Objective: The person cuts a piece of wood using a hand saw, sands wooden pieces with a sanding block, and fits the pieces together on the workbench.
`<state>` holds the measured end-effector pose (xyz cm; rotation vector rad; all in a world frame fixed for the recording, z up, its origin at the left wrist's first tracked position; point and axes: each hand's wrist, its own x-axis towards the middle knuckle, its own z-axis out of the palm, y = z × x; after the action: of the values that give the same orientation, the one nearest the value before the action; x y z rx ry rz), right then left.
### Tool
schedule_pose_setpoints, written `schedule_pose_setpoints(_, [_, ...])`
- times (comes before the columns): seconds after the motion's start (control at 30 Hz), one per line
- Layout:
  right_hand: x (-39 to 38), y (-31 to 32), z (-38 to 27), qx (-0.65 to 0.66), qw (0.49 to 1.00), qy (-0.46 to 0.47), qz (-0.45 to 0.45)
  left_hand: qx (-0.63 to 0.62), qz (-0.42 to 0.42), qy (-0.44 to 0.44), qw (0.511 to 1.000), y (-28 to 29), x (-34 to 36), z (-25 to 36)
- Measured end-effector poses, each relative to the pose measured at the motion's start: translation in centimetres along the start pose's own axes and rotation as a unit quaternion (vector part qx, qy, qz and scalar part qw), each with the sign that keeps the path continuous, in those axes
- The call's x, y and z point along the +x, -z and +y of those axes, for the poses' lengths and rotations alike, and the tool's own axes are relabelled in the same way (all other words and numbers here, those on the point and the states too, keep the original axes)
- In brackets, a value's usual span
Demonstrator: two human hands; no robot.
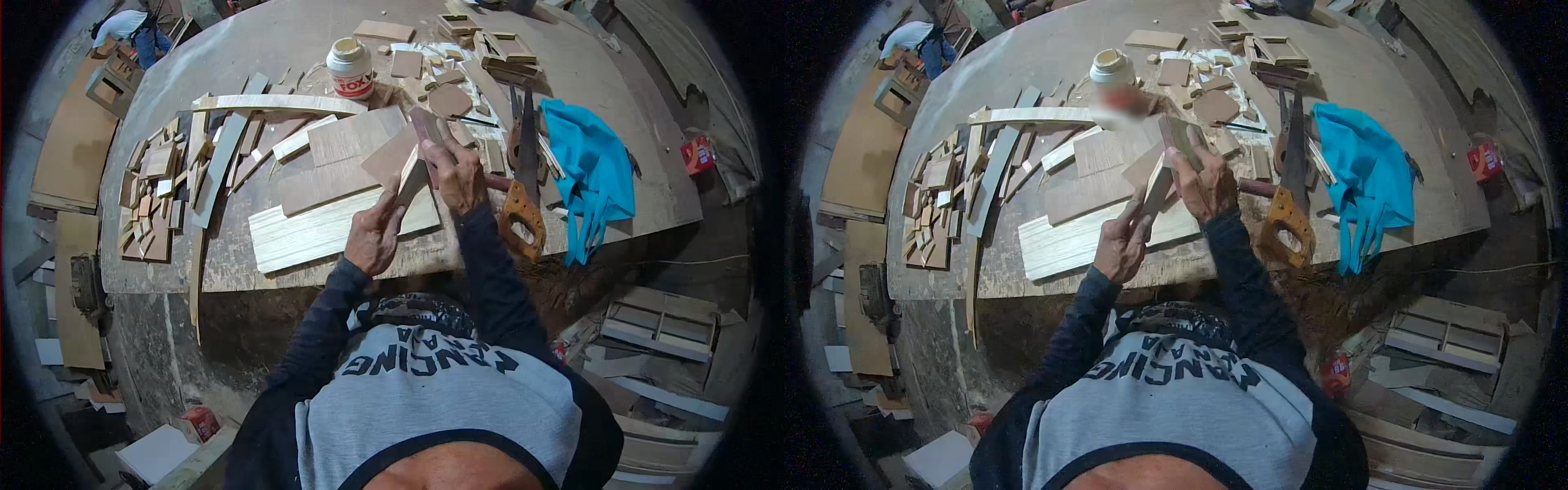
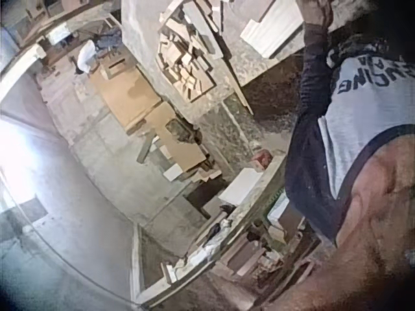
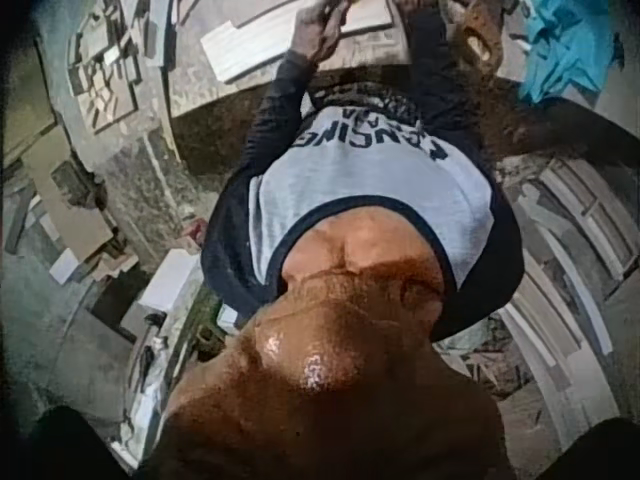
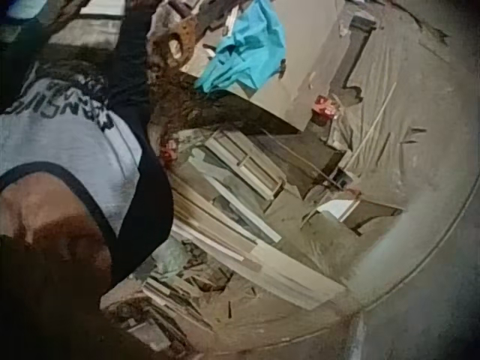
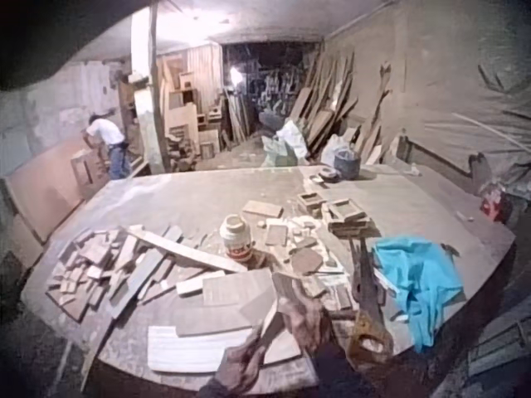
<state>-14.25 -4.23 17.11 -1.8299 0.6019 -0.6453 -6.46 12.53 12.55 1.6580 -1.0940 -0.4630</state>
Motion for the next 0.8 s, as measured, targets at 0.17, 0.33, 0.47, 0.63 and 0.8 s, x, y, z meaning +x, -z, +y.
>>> schedule_pose_setpoints(0.17, [-1.8, -2.3, 2.6, -0.059, 0.990, 0.100, 0.075, 0.002, 0.049, 0.008, 0.999, -0.3, 0.4, -0.9])
schedule_pose_setpoints(0.33, [1.6, 2.5, 7.4, 0.148, 0.980, -0.069, 0.116, -0.193, 0.056, 0.041, 0.979, -1.1, 0.2, 1.2])
schedule_pose_setpoints(0.47, [-1.0, 1.8, 5.3, 0.254, 0.948, -0.157, 0.114, -0.284, 0.031, 0.126, 0.950, 0.0, 0.5, 0.9])
schedule_pose_setpoints(0.63, [-2.6, 0.2, 3.0, 0.293, 0.942, -0.132, 0.095, -0.279, 0.042, 0.109, 0.953, -0.6, 1.0, 0.3])
schedule_pose_setpoints(0.8, [-5.4, -3.1, 1.6, 0.096, 0.985, 0.096, 0.104, -0.368, 0.070, 0.168, 0.912, -1.4, 1.5, -0.4])
